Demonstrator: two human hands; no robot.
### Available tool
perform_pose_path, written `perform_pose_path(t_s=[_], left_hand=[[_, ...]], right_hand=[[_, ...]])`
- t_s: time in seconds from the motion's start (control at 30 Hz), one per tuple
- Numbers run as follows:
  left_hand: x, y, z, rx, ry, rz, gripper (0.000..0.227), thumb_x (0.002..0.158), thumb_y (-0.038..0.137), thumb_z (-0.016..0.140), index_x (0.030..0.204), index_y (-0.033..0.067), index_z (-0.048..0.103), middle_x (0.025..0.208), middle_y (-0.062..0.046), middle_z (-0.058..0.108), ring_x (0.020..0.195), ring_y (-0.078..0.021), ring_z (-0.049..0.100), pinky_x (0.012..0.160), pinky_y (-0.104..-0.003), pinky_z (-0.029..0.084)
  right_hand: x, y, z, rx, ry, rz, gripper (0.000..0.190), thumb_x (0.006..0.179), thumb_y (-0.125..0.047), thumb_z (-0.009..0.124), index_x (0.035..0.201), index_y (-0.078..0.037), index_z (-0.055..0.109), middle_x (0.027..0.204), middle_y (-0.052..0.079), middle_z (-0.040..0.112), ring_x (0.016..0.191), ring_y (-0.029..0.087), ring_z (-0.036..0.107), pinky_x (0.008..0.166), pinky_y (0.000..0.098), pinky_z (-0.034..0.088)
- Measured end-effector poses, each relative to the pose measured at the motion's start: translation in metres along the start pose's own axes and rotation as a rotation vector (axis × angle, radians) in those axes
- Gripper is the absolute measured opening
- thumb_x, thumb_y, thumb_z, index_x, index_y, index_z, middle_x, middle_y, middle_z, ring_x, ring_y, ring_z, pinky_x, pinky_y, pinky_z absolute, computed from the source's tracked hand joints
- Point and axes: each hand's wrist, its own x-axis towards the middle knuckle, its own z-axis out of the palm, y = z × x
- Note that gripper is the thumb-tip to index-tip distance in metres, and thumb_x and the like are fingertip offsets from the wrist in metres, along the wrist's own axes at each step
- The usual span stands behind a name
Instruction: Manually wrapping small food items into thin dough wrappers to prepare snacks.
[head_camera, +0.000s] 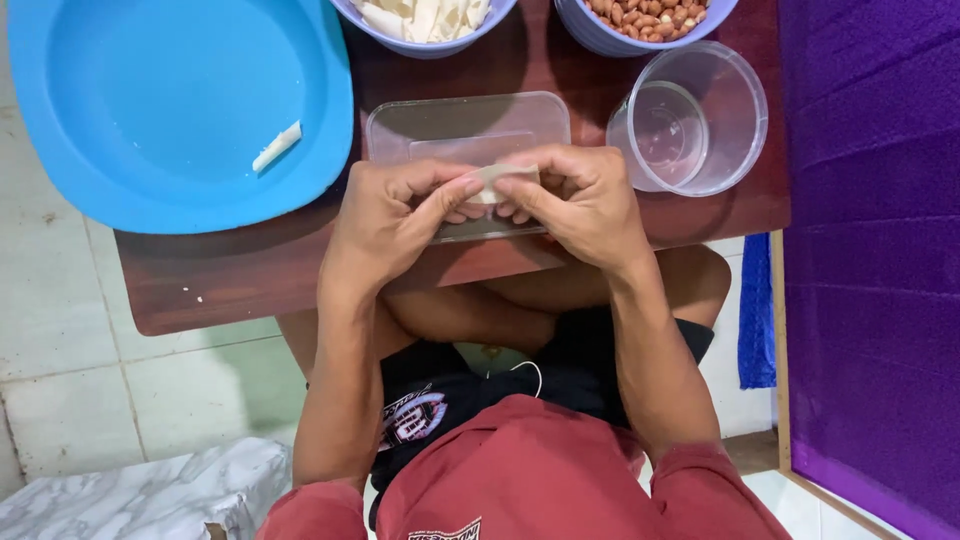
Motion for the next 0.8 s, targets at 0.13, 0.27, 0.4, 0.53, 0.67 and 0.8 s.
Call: perform_pose_path(t_s=[0.13,0.27,0.4,0.53,0.67,0.8], left_hand=[[-0.001,-0.004,-0.002,-0.039,0.014,-0.011,0.016,0.102,0.011,0.069,0.112,0.0017,0.077,0.084,-0.017,0.079,0.079,-0.0188,0.077,0.075,-0.034,0.066],[-0.001,-0.003,-0.001,-0.019,0.02,0.004,0.017,0.102,0.009,0.068,0.114,0.0001,0.076,0.084,-0.017,0.078,0.079,-0.0178,0.075,0.074,-0.034,0.066],[0.0,-0.002,0.0,-0.018,0.04,0.016,0.015,0.102,0.009,0.068,0.112,0.0008,0.076,0.085,-0.017,0.078,0.079,-0.0186,0.076,0.073,-0.035,0.066],[0.0,0.0,0.002,-0.011,0.09,0.032,0.015,0.102,0.01,0.07,0.111,0.001,0.076,0.085,-0.017,0.079,0.08,-0.0181,0.076,0.074,-0.035,0.067],[-0.004,-0.004,0.006,-0.014,0.109,0.131,0.014,0.099,0.003,0.071,0.111,0.0016,0.077,0.084,-0.018,0.078,0.075,-0.0198,0.075,0.068,-0.033,0.066],[-0.012,-0.01,0.003,0.043,0.122,0.284,0.02,0.11,-0.001,0.059,0.123,0.0084,0.07,0.095,-0.012,0.075,0.079,-0.0173,0.078,0.07,-0.021,0.067]], right_hand=[[-0.004,0.007,-0.004,0.03,0.001,0.028,0.008,0.097,0.004,0.071,0.105,0.007,0.072,0.082,0.02,0.076,0.071,0.02,0.076,0.063,0.0323,0.066],[-0.003,0.005,-0.003,0.032,0.005,0.019,0.012,0.097,0.004,0.072,0.108,0.009,0.072,0.078,0.021,0.075,0.068,0.02,0.075,0.062,0.0319,0.066],[-0.004,0.003,-0.002,0.054,0.029,-0.01,0.011,0.097,0.005,0.072,0.107,0.009,0.072,0.077,0.021,0.075,0.068,0.02,0.075,0.061,0.032,0.065],[-0.006,0.013,-0.007,0.112,0.045,-0.002,0.01,0.099,0.004,0.07,0.108,0.008,0.071,0.081,0.022,0.075,0.069,0.021,0.076,0.061,0.0324,0.066],[-0.007,0.008,-0.008,0.076,0.059,0.001,0.025,0.094,0.001,0.078,0.117,0.005,0.07,0.098,0.018,0.069,0.068,0.018,0.071,0.056,0.0276,0.064],[-0.01,-0.001,-0.014,0.073,0.0,0.045,0.082,0.094,-0.059,0.065,0.154,-0.007,0.041,0.121,0.015,0.055,0.074,0.01,0.058,0.059,0.0194,0.056]])
